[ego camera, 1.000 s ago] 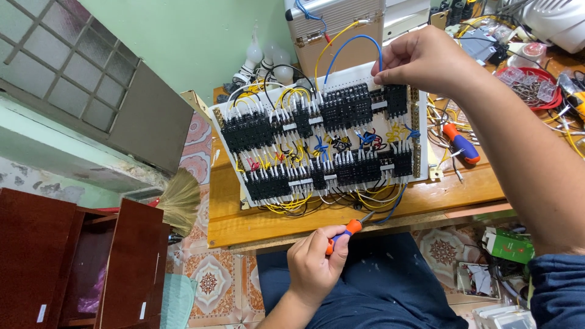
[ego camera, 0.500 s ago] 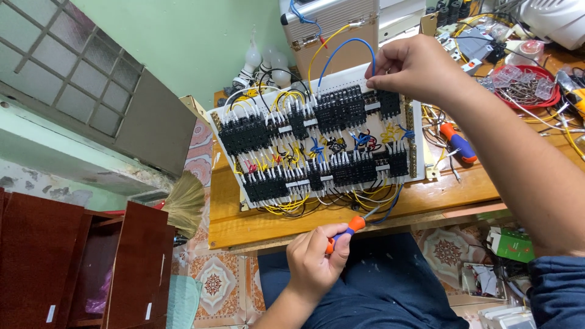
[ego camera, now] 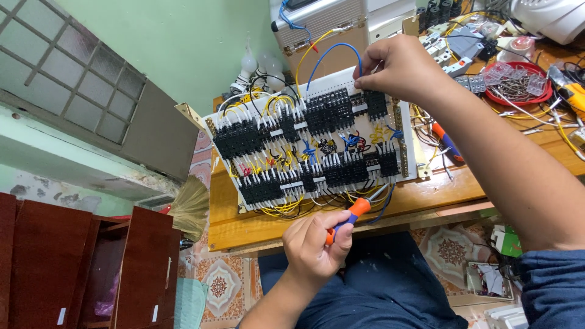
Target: Connecting electrical wires to a terminal block on a control panel using a screwdriver.
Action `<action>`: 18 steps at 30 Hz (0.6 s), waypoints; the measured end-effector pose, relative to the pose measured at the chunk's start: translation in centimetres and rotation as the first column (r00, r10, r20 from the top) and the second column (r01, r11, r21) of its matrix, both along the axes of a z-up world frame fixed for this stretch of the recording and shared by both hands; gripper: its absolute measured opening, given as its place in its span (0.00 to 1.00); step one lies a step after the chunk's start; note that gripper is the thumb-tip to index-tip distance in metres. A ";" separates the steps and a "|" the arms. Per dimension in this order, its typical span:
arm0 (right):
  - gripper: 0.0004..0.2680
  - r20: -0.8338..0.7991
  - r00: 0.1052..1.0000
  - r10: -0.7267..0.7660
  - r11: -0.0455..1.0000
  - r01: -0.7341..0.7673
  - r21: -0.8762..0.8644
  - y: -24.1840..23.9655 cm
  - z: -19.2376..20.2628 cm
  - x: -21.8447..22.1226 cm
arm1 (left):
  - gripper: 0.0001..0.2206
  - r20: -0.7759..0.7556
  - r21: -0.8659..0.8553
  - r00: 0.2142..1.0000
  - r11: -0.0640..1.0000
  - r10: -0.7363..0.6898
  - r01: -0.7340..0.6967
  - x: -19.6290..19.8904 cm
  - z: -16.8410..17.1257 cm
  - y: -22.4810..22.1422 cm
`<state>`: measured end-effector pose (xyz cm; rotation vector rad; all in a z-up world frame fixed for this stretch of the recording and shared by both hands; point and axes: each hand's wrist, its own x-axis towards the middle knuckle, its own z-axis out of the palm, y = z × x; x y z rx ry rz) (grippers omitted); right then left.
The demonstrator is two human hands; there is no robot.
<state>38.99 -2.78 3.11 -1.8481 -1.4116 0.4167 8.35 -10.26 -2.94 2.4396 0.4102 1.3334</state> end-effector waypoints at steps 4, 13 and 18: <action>0.04 -0.015 1.000 0.001 0.999 -0.001 0.044 -0.2 -0.5 0.0 | 0.13 -0.006 -0.001 1.000 1.000 0.019 -0.019 -0.3 -0.6 0.0; 0.03 -0.073 0.996 0.055 0.995 -0.048 0.091 -0.3 -0.6 0.2 | 0.12 -0.027 -0.048 0.997 0.996 0.067 -0.069 -0.9 -1.6 0.2; 0.02 -0.024 0.998 0.059 0.995 -0.057 0.081 0.1 -0.8 0.4 | 0.11 -0.024 -0.043 0.996 0.995 0.087 -0.088 -1.2 -2.3 0.3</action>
